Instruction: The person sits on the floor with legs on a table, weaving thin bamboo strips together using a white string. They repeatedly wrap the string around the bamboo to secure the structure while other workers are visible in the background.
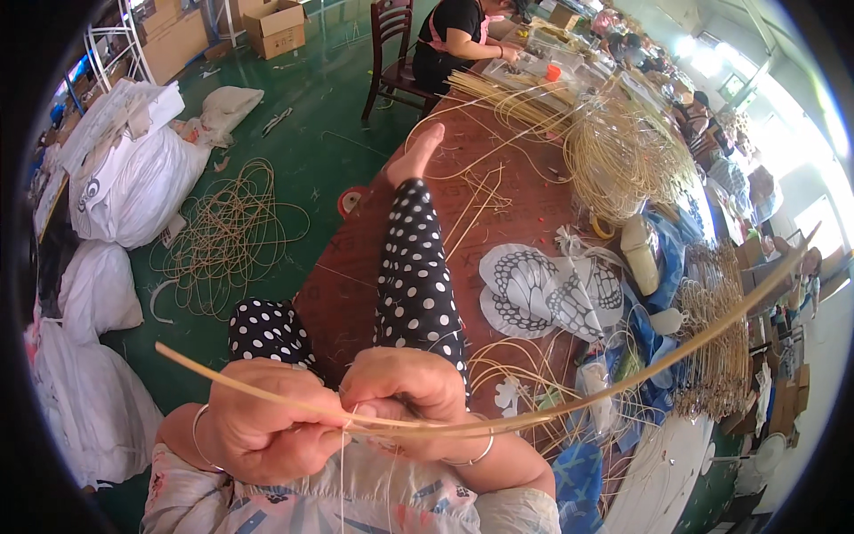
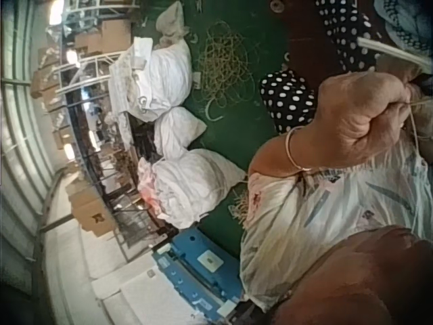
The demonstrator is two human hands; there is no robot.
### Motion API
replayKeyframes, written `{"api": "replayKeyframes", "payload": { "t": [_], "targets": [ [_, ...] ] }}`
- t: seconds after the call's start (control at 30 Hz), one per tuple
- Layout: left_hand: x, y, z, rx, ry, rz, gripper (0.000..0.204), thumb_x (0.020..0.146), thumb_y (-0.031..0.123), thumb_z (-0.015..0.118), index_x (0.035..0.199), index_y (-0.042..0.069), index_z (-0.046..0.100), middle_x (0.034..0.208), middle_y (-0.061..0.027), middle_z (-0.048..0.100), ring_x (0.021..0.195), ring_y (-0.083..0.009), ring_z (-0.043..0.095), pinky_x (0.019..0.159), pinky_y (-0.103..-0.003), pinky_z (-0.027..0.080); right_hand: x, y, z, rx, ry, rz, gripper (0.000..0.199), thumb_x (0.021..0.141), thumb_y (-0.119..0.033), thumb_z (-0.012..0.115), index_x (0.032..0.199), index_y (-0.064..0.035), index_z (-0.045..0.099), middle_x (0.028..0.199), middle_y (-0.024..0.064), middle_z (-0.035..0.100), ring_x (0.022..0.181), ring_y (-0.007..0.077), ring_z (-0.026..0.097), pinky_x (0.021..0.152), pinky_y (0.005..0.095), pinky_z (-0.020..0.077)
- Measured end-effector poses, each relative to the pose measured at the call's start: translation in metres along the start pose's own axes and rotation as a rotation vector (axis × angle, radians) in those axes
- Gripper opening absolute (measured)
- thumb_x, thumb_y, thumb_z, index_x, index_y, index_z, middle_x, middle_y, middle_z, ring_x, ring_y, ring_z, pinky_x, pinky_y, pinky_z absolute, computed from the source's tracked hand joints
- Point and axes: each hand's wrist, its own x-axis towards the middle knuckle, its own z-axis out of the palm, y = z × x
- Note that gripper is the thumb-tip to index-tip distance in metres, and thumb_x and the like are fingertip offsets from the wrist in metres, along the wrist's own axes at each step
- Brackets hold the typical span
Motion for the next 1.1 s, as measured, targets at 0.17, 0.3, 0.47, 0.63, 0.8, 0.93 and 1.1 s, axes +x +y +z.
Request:
{"api": "replayKeyframes", "payload": {
  "t": [0.17, 0.3, 0.47, 0.63, 0.8, 0.93, 1.1],
  "targets": [
    [-0.002, -0.006, 0.002, 0.2, -0.022, 0.097, 0.015, 0.07, 0.001, 0.061, 0.084, 0.0, 0.055, 0.055, -0.0046, 0.053, 0.041, -0.0145, 0.05, 0.037, -0.025, 0.036, -0.003, 0.004, -0.003, 0.21, 0.03, 0.088, 0.009, 0.078, -0.003, 0.06, 0.081, 0.0045, 0.056, 0.075, 0.013, 0.058, 0.061, 0.0178, 0.052, 0.053, 0.0274, 0.0413],
    [-0.001, -0.01, 0.004, 0.21, 0.003, 0.085, 0.011, 0.075, 0.005, 0.06, 0.084, 0.001, 0.055, 0.055, -0.0041, 0.054, 0.041, -0.0148, 0.05, 0.037, -0.025, 0.037, -0.006, -0.001, 0.001, 0.308, 0.107, 0.187, 0.007, 0.077, -0.001, 0.06, 0.077, 0.0034, 0.055, 0.071, 0.0098, 0.056, 0.058, 0.0146, 0.053, 0.051, 0.0237, 0.0419],
    [-0.005, -0.009, 0.004, 0.272, 0.008, 0.085, 0.012, 0.077, 0.004, 0.059, 0.087, -0.001, 0.055, 0.059, -0.0054, 0.055, 0.042, -0.015, 0.051, 0.038, -0.025, 0.038, -0.004, 0.001, 0.004, 0.558, 0.188, 0.393, 0.003, 0.078, 0.0, 0.057, 0.077, 0.0022, 0.054, 0.071, 0.0093, 0.056, 0.057, 0.0112, 0.056, 0.049, 0.02, 0.0441],
    [-0.004, -0.005, -0.002, 0.306, -0.011, 0.091, 0.014, 0.076, 0.003, 0.058, 0.089, -0.002, 0.055, 0.061, -0.006, 0.057, 0.043, -0.0149, 0.051, 0.039, -0.025, 0.038, -0.006, 0.006, 0.001, 0.506, 0.168, 0.362, 0.004, 0.078, 0.0, 0.057, 0.077, 0.0017, 0.054, 0.071, 0.0095, 0.057, 0.058, 0.0118, 0.056, 0.049, 0.0199, 0.0443],
    [-0.003, -0.005, -0.002, 0.25, -0.011, 0.084, 0.014, 0.076, 0.001, 0.057, 0.089, -0.002, 0.055, 0.066, -0.0068, 0.058, 0.044, -0.0155, 0.052, 0.039, -0.025, 0.039, -0.005, 0.003, 0.006, 0.55, 0.183, 0.346, 0.004, 0.078, 0.0, 0.057, 0.078, 0.0015, 0.053, 0.072, 0.0099, 0.057, 0.058, 0.0122, 0.056, 0.049, 0.0201, 0.0441],
    [-0.002, -0.01, -0.001, 0.247, 0.001, 0.1, 0.014, 0.076, 0.001, 0.057, 0.089, -0.003, 0.055, 0.067, -0.0074, 0.058, 0.045, -0.0159, 0.052, 0.041, -0.026, 0.04, -0.005, -0.002, 0.004, 0.575, 0.187, 0.487, 0.008, 0.076, -0.003, 0.06, 0.079, 0.0013, 0.053, 0.071, 0.0094, 0.058, 0.056, 0.0122, 0.056, 0.049, 0.0205, 0.0439],
    [-0.003, -0.012, 0.0, 0.246, 0.045, 0.116, 0.012, 0.076, 0.001, 0.057, 0.087, -0.003, 0.055, 0.068, -0.0075, 0.058, 0.045, -0.0159, 0.052, 0.042, -0.026, 0.04, 0.0, -0.001, 0.006, 0.557, 0.271, 0.491, 0.011, 0.074, -0.004, 0.063, 0.078, 0.0014, 0.054, 0.068, 0.0087, 0.058, 0.055, 0.0121, 0.056, 0.048, 0.0204, 0.0436]
  ]
}}
